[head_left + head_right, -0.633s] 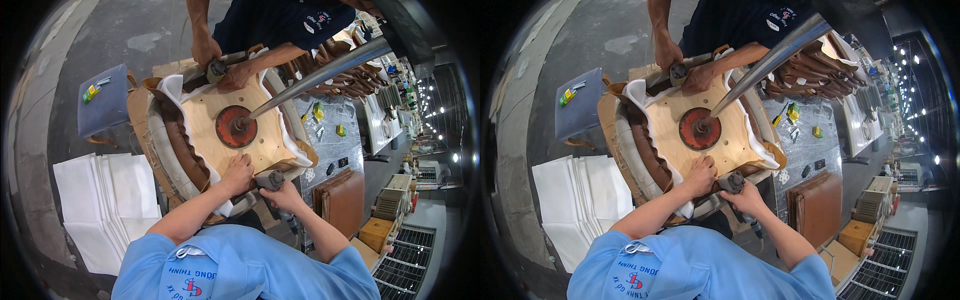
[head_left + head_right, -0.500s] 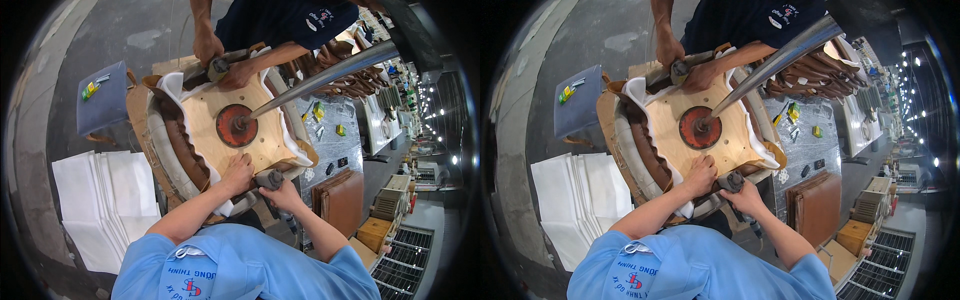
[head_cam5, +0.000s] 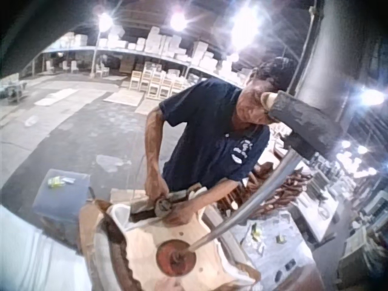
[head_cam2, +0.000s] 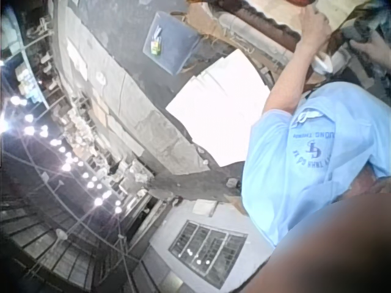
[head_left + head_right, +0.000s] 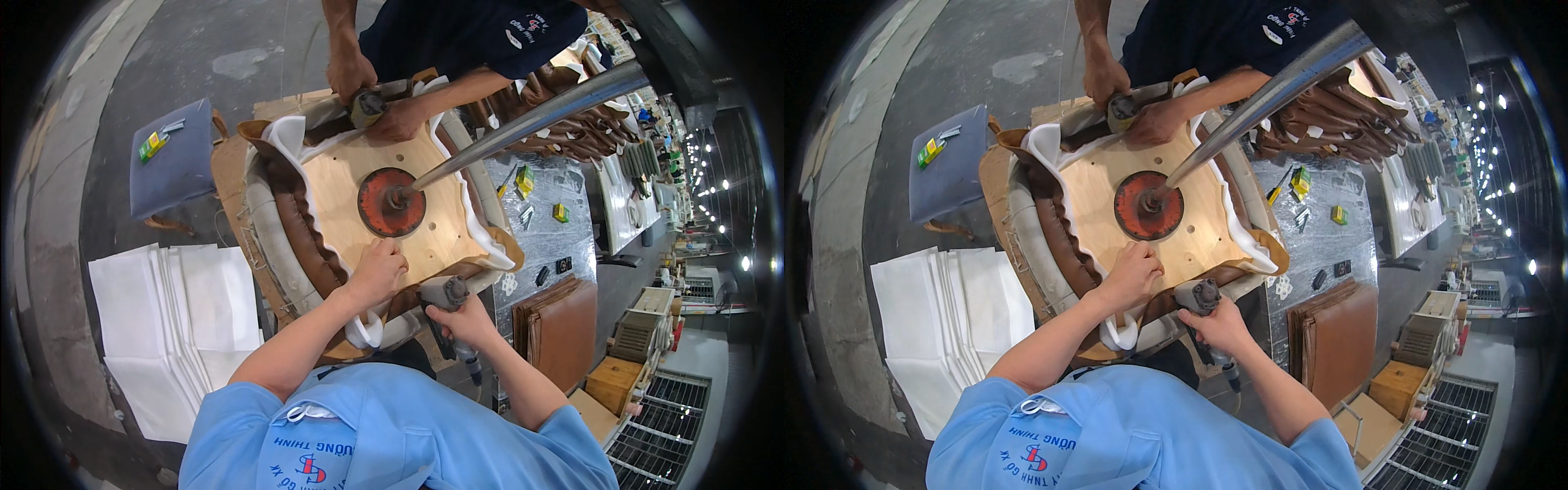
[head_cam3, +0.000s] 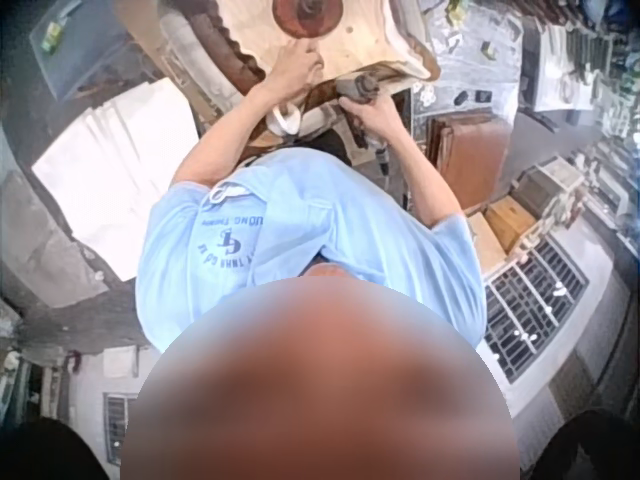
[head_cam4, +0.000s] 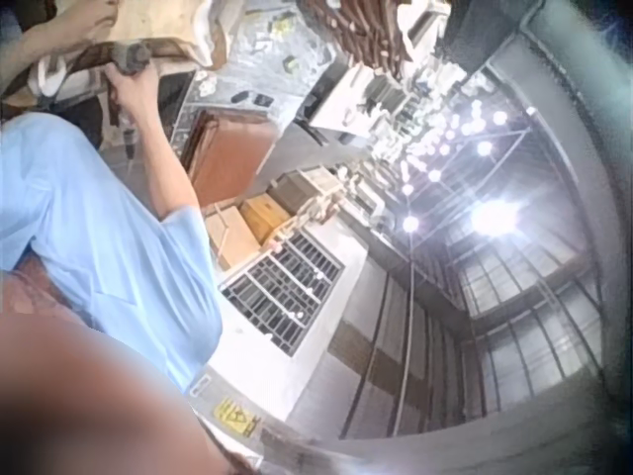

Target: The person staples white fabric onto a wooden chair base using a staple gun while a coworker assists by holding the base and applying pressure. The person then places a brown leather cushion on top of the upholstered base.

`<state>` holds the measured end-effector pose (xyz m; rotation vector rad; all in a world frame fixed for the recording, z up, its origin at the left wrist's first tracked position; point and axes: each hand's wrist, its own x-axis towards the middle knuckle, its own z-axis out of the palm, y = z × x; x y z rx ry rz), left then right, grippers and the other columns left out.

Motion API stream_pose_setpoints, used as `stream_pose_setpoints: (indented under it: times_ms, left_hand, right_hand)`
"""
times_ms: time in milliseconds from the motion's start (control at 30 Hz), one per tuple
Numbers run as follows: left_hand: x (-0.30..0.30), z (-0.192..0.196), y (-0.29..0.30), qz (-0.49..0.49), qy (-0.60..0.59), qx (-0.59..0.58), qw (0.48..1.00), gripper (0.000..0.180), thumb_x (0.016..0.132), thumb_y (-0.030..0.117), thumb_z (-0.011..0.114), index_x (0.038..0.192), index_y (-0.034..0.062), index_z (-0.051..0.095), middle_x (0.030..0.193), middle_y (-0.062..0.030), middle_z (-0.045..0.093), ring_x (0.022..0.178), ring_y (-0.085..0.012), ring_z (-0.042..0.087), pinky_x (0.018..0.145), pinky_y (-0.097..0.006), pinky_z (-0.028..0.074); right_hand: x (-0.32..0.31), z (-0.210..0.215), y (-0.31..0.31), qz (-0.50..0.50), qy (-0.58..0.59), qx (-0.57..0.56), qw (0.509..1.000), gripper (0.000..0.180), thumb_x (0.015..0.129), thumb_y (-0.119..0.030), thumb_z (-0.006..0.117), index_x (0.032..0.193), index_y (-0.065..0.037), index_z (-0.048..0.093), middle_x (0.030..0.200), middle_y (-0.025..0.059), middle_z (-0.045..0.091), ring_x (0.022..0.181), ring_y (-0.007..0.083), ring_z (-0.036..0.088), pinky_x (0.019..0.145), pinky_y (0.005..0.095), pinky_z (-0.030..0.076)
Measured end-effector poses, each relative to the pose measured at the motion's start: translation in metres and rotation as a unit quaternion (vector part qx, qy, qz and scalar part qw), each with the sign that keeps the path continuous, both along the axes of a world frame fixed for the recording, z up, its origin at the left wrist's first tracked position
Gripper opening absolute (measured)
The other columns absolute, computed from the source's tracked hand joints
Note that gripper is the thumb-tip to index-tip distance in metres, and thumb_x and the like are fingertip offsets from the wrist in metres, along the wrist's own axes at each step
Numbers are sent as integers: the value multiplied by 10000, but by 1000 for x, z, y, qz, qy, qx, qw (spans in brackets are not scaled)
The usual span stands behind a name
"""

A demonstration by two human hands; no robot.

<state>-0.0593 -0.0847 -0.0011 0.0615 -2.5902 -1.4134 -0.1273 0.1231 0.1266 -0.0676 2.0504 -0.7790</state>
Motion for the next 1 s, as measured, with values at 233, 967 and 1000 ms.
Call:
stream_pose_setpoints:
  times_ms: [233,967,1000]
  left_hand:
    - [1,-1,0,5,10,-7,1000,100,864,166,756,910,81,782,1041,-101,606,1055,-329,568,929,-472,453]
    - [-12,4,26,-24,-43,-67,997,109,868,132,721,915,49,775,1075,-147,629,1127,-342,557,942,-472,438]
    - [-16,7,21,-28,-78,-49,995,122,869,113,705,920,32,780,1071,-157,639,1128,-350,570,946,-470,452]
  right_hand:
    - [6,3,-11,1,6,18,1000,283,945,-212,833,1032,4,673,746,14,652,553,106,598,502,290,484]
    - [5,-3,-13,9,5,30,1000,298,934,-255,818,1050,-6,700,717,25,674,545,113,625,525,298,499]
    - [5,-4,-13,17,9,29,999,293,935,-247,814,1055,-5,700,722,26,673,545,112,624,523,300,499]
